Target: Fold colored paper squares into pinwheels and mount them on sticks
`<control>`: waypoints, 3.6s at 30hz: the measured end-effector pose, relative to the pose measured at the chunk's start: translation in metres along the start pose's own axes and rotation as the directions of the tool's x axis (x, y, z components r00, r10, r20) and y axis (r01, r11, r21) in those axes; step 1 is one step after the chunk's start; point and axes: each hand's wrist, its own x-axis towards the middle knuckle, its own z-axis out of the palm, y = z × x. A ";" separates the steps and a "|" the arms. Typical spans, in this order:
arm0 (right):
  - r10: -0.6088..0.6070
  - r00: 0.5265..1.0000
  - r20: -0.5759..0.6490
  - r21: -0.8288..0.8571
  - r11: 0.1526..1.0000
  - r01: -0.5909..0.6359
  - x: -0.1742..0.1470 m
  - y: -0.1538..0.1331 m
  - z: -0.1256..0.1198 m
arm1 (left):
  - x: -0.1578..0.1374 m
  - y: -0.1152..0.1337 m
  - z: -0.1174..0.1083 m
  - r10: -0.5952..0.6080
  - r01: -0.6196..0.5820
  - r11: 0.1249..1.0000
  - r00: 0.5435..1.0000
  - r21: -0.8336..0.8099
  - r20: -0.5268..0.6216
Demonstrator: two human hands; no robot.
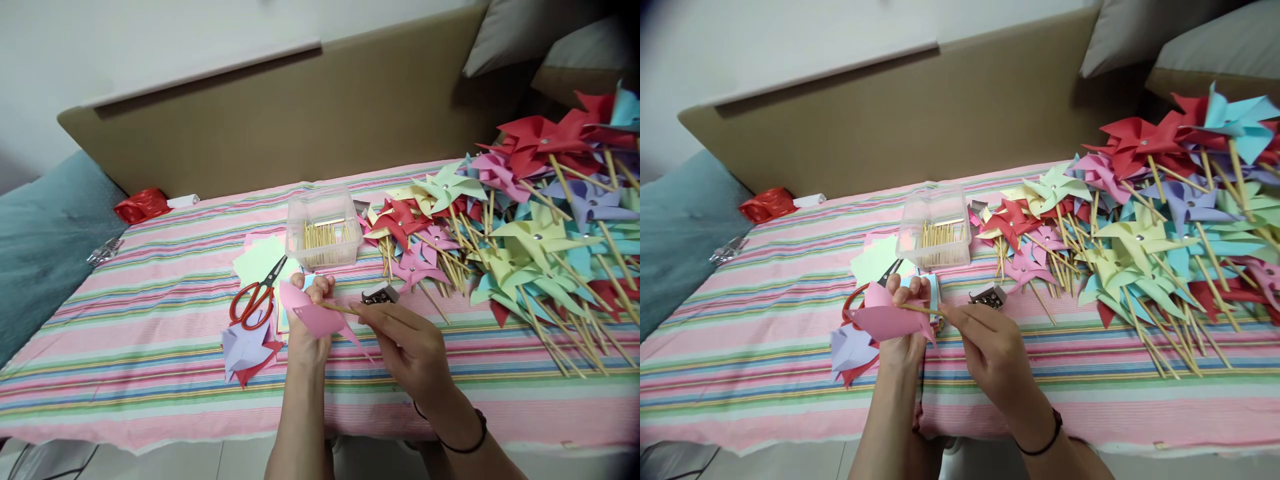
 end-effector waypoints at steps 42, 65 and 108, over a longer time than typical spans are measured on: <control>0.748 0.567 0.345 0.412 0.422 -0.807 0.004 0.023 0.010 | 0.004 -0.002 -0.013 -0.376 0.348 0.824 0.926 0.447 -0.028; 0.808 0.524 0.270 0.562 0.310 -0.767 -0.001 0.029 0.013 | 0.005 0.002 -0.013 -0.149 0.187 0.810 0.982 0.556 -0.113; 0.708 0.629 0.320 0.158 0.615 -0.773 0.000 0.038 -0.011 | 0.009 0.011 -0.018 -0.151 0.189 0.811 0.982 0.553 -0.113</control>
